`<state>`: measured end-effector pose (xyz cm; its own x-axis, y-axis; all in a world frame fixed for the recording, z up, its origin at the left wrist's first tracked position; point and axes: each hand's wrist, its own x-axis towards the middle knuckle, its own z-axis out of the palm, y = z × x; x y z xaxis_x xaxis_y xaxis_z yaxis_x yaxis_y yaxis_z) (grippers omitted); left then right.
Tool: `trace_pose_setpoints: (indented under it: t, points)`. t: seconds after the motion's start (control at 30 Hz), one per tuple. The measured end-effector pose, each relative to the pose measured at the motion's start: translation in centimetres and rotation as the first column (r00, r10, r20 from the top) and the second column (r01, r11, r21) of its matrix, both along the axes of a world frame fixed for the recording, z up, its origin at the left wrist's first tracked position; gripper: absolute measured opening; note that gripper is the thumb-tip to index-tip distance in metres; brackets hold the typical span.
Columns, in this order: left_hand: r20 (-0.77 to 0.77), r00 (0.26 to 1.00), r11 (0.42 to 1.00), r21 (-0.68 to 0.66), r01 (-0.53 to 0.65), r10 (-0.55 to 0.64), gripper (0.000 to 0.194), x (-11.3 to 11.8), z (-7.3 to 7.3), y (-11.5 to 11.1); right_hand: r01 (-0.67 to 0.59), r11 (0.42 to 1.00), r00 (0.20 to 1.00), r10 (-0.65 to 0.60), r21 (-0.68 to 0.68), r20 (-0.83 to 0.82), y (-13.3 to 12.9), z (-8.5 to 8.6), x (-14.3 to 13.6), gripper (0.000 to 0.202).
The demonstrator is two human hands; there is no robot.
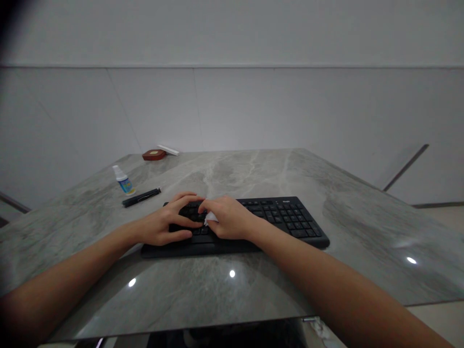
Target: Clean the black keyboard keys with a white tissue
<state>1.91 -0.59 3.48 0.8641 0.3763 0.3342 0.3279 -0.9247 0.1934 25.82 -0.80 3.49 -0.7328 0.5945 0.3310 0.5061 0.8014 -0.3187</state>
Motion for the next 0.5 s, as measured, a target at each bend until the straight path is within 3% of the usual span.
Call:
trace_pose_setpoints:
  t: [0.17, 0.5]
  points:
    - [0.156, 0.986, 0.998, 0.014, 0.056, -0.058, 0.014, 0.17, 0.52, -0.01, -0.014, 1.0, 1.0, 0.013, -0.001, -0.015, 0.06, -0.06, 0.04, 0.028]
    - [0.132, 0.988, 0.978, -0.178, 0.106, -0.083, 0.01, 0.34, 0.32, -0.16, 0.005, 1.0, 1.0, -0.005, 0.006, -0.008, -0.07, -0.26, -0.28, 0.032]
